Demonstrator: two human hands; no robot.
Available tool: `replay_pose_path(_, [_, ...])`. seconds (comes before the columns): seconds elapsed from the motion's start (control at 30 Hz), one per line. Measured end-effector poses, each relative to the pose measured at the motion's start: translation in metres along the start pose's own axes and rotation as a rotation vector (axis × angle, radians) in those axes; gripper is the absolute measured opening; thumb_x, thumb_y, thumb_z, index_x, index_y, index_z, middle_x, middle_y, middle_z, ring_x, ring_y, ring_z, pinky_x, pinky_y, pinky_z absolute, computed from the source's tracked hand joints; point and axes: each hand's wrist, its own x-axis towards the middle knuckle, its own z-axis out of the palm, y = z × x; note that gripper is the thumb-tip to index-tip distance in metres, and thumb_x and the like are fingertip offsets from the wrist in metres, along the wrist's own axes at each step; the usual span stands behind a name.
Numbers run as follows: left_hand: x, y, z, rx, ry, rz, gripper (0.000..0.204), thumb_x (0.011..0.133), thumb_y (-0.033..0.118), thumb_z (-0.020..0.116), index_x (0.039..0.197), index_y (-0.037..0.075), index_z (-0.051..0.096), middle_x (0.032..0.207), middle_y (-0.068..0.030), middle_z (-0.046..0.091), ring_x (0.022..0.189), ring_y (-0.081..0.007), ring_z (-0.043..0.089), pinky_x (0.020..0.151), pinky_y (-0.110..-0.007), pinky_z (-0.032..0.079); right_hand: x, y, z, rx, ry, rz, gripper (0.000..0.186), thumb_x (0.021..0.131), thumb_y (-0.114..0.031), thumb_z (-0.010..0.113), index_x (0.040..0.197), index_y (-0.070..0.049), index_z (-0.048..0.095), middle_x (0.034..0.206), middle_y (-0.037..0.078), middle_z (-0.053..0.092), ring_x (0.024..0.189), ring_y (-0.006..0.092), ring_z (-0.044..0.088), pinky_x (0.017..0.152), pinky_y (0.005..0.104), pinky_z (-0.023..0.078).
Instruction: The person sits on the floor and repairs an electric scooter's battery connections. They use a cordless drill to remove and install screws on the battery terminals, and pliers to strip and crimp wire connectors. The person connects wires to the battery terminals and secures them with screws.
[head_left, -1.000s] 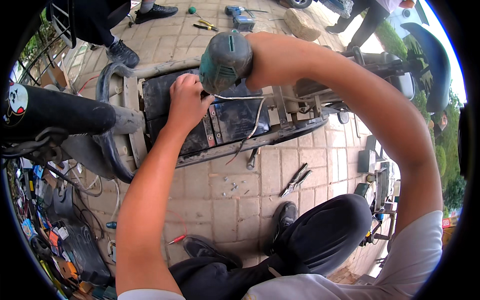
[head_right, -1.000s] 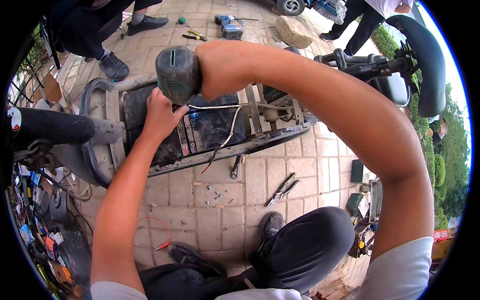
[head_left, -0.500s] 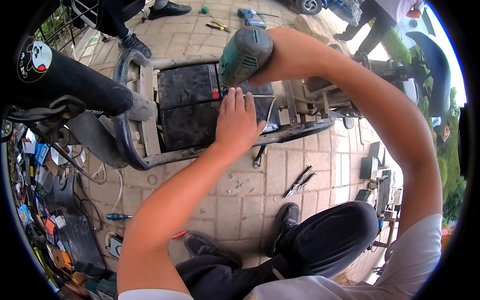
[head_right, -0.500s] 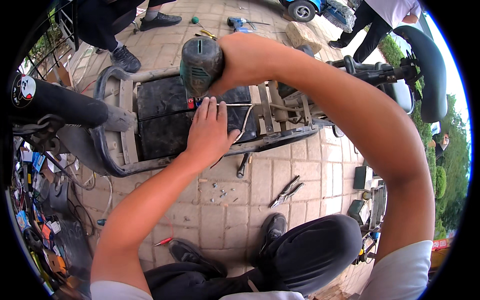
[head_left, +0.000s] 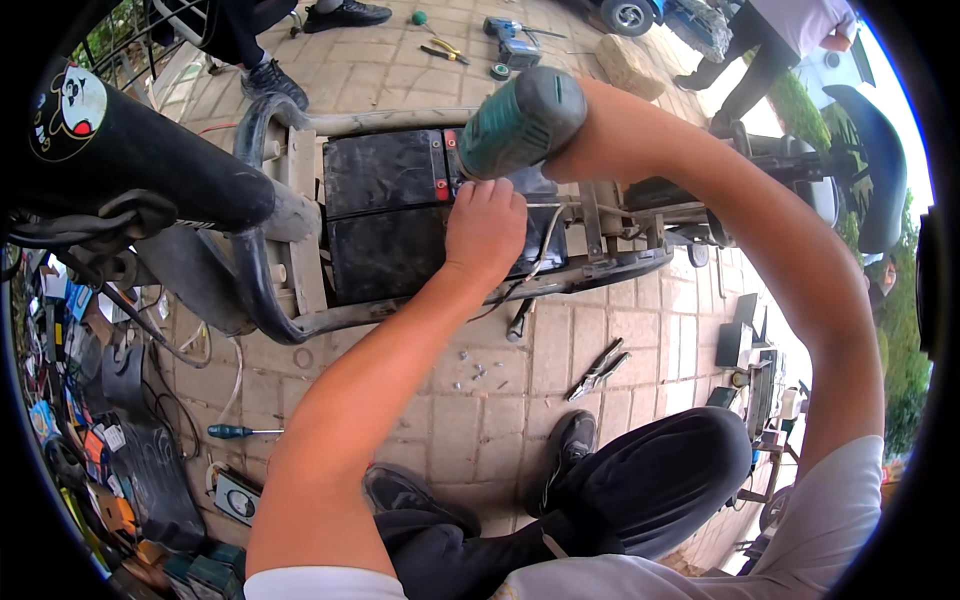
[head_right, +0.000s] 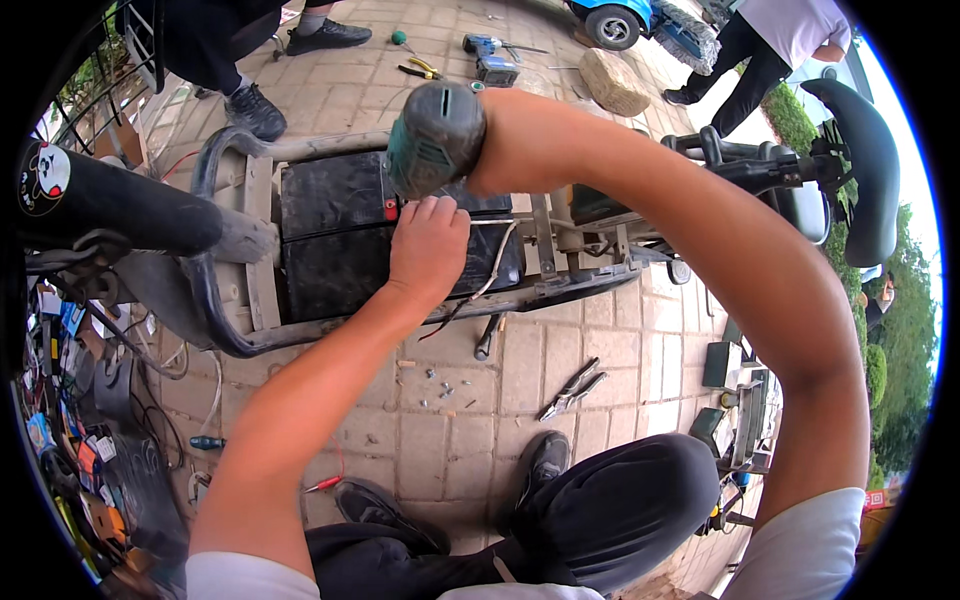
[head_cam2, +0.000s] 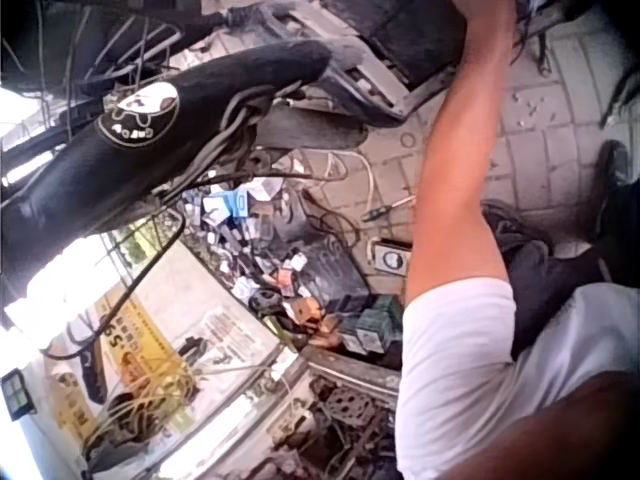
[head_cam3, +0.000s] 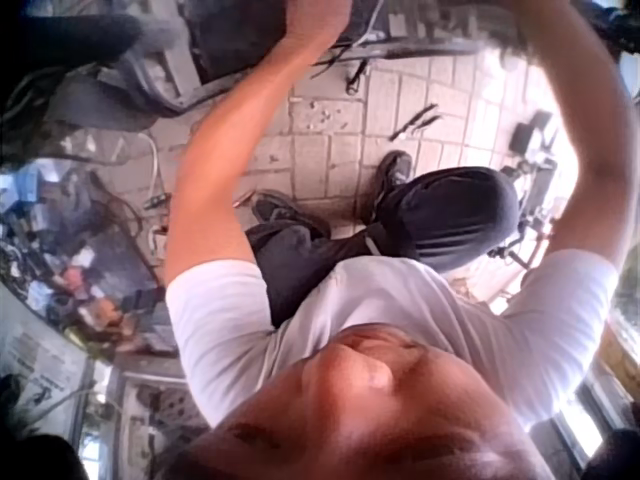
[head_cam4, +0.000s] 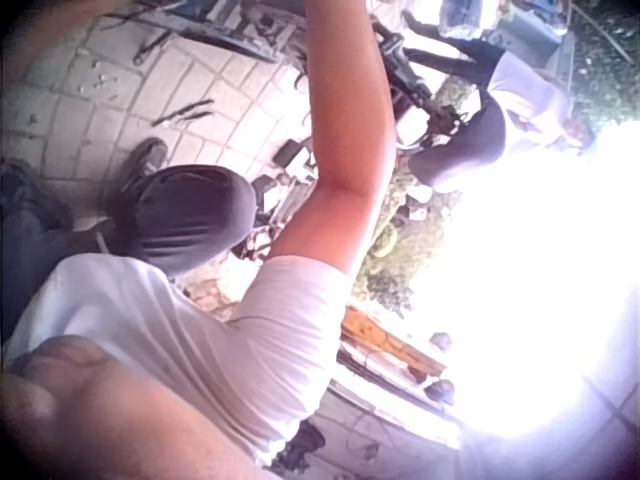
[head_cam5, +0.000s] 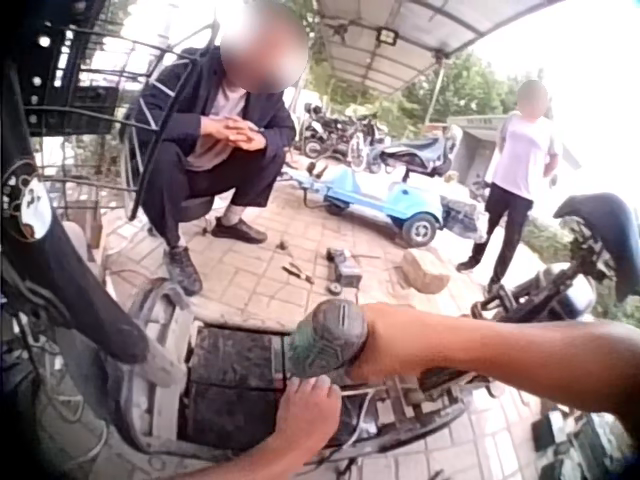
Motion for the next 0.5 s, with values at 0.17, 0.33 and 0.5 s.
replay_pose_path(0.17, [-0.009,0.006,0.003,-0.026,0.058,-0.011,0.008,0.073,0.012,0.058,0.079,0.007,0.06,0.083,-0.0061,0.052,0.086,-0.023,0.054,0.08,-0.036,0.045,0.004,-0.004,-0.005,-0.104,-0.119,0.136,0.045,0.064,-0.009,0.072,0.109,-0.006,0.064,0.092,0.014,0.069,0.083,0.0269,0.064,0.078,0.0356,0.051])
replay_pose_path(0.33, [-0.011,0.005,0.002,-0.057,0.114,-0.023,0.009,0.072,0.012,0.058,0.08,0.007,0.059,0.084,-0.0063,0.052,0.085,-0.024,0.054,0.083,-0.036,0.047,0.007,-0.009,-0.005,-0.123,-0.112,0.17,0.042,0.064,-0.009,0.071,0.106,-0.006,0.064,0.086,0.013,0.068,0.079,0.0262,0.063,0.075,0.0353,0.051])
replay_pose_path(0.5, [-0.008,0.003,0.002,-0.099,0.067,-0.036,0.009,0.077,0.011,0.057,0.085,0.007,0.059,0.087,-0.0058,0.051,0.087,-0.0235,0.055,0.077,-0.033,0.05,0.011,0.005,-0.001,-0.145,-0.059,0.086,0.029,0.062,-0.01,0.069,0.09,-0.003,0.068,0.067,0.015,0.065,0.061,0.0256,0.061,0.059,0.0356,0.05])
